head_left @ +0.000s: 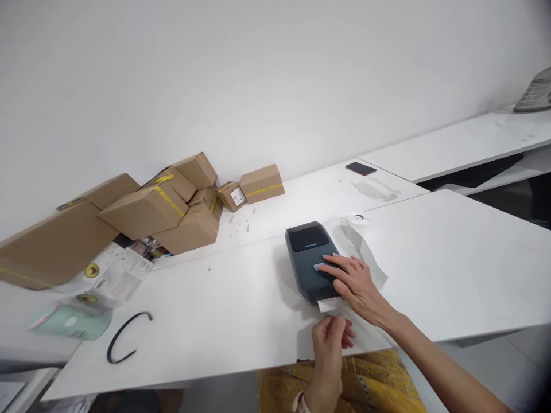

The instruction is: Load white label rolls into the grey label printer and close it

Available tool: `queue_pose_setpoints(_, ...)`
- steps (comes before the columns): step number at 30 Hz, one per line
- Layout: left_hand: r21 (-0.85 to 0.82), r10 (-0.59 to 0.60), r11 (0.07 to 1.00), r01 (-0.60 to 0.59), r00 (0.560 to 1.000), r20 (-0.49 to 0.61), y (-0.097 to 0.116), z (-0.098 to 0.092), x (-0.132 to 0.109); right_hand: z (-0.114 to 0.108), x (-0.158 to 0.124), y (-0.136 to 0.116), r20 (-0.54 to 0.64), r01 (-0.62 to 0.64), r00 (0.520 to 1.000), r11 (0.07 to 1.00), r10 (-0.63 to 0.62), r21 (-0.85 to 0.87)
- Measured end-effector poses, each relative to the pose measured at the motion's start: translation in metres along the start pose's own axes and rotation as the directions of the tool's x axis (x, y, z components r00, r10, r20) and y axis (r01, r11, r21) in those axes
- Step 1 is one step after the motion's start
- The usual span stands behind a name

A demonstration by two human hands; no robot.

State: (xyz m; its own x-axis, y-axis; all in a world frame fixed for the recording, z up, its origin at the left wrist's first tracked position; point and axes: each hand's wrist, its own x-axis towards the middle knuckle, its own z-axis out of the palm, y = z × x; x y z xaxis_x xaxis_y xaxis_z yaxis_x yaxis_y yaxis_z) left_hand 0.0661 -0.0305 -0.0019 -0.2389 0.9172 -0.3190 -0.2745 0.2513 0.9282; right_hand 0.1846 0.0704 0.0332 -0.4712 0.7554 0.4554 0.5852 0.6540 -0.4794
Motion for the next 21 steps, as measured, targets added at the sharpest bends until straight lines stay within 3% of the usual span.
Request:
queue_pose_setpoints(3,0.041,0.081,0.996,-0.078,0.994,-0.077,-0.002,-0.021,-0.006,0.002,0.001,-0.002,-0.023,0.029,0.999,0.997,-0.031,-0.071)
queue_pose_setpoints(7,0.099,0.255,0.966,-0.240,0.947,-0.195,0.012,-0.044,0.003,0.007,0.003,-0.006,-0.106,0.058,0.991,0.983,-0.077,-0.173)
queue_pose_setpoints(12,0.235,0.420,0.902,-0.362,0.863,-0.281,0.041,-0.044,0.019,0.011,0.006,-0.012,-0.158,0.028,0.986,0.982,-0.058,-0.185)
queue_pose_setpoints(14,0.260,0.451,0.884,-0.389,0.856,-0.254,0.052,-0.039,0.021,0.011,0.005,-0.013,-0.156,0.008,0.987,0.992,-0.028,-0.125)
queue_pose_setpoints(17,0.245,0.449,0.880,-0.406,0.880,-0.154,0.064,-0.032,0.023,0.009,0.000,-0.012,-0.174,-0.032,0.984,0.998,0.041,0.051)
queue_pose_setpoints(21,0.213,0.460,0.874,-0.436,0.885,-0.076,0.070,-0.026,0.025,0.003,-0.005,-0.005,-0.207,-0.167,0.949,0.937,0.237,0.306)
